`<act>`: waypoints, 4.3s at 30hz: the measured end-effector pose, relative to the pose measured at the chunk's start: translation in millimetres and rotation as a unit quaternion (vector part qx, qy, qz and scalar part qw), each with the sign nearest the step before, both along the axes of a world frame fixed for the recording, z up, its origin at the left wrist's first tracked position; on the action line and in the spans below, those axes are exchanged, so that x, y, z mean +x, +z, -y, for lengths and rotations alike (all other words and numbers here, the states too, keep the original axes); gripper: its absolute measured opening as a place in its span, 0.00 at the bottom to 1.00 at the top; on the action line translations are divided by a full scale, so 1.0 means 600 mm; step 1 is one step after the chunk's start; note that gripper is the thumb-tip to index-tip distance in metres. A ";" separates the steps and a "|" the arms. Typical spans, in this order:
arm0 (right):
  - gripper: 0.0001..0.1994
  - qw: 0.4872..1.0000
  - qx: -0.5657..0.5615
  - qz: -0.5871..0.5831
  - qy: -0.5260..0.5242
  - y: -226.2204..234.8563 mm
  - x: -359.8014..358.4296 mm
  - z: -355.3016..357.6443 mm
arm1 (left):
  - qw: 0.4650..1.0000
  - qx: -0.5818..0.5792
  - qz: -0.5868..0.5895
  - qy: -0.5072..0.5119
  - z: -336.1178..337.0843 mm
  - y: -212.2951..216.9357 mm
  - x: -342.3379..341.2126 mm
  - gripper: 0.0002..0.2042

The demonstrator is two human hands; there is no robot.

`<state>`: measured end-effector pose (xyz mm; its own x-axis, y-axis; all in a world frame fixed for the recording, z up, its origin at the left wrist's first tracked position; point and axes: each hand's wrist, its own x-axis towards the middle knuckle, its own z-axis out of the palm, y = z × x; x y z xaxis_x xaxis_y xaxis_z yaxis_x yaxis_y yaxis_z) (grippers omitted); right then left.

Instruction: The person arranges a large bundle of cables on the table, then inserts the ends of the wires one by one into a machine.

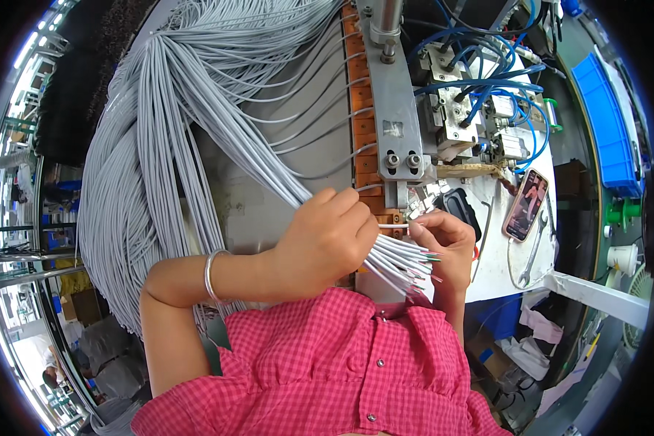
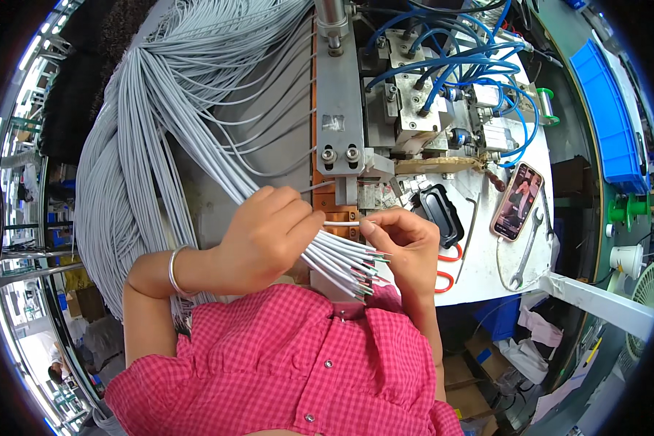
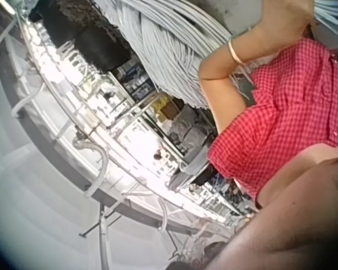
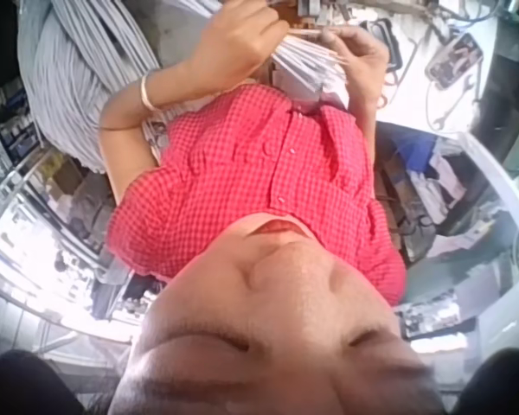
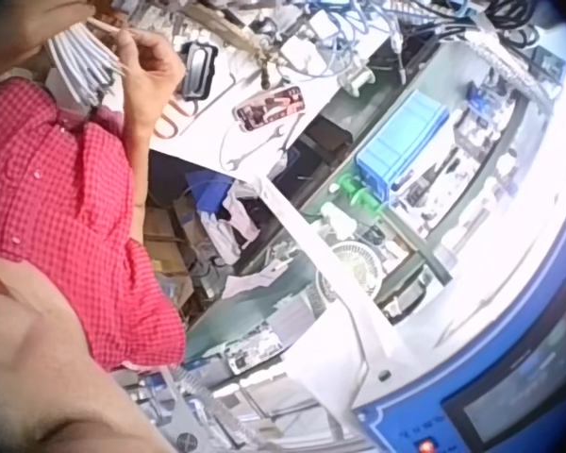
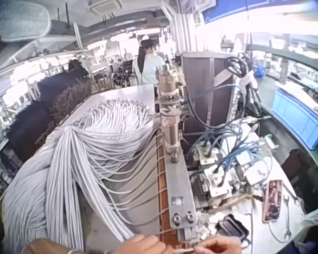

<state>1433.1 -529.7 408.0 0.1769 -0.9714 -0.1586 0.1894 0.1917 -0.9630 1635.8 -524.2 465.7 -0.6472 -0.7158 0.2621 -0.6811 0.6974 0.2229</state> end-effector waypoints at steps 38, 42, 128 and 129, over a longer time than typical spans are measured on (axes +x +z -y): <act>0.04 0.995 0.079 0.001 0.064 -0.017 -0.005 0.016 | 1.000 0.007 0.008 0.017 0.000 -0.003 -0.003 0.07; 0.04 0.981 0.128 -0.003 0.147 -0.016 -0.020 0.023 | 1.000 0.008 0.003 0.002 -0.002 -0.019 -0.005 0.07; 0.04 0.999 0.011 -0.015 0.036 -0.002 -0.008 0.000 | 0.998 0.033 -0.042 -0.024 -0.001 -0.018 -0.006 0.08; 0.04 0.999 0.026 -0.002 0.040 -0.005 -0.008 0.001 | 0.998 0.016 -0.045 -0.034 -0.001 -0.020 -0.006 0.08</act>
<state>1428.3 -530.2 405.1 0.2527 -0.9448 -0.2086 0.1685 0.2552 -0.9521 1632.4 -523.8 453.7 -0.6690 -0.6800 0.3000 -0.6089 0.7329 0.3035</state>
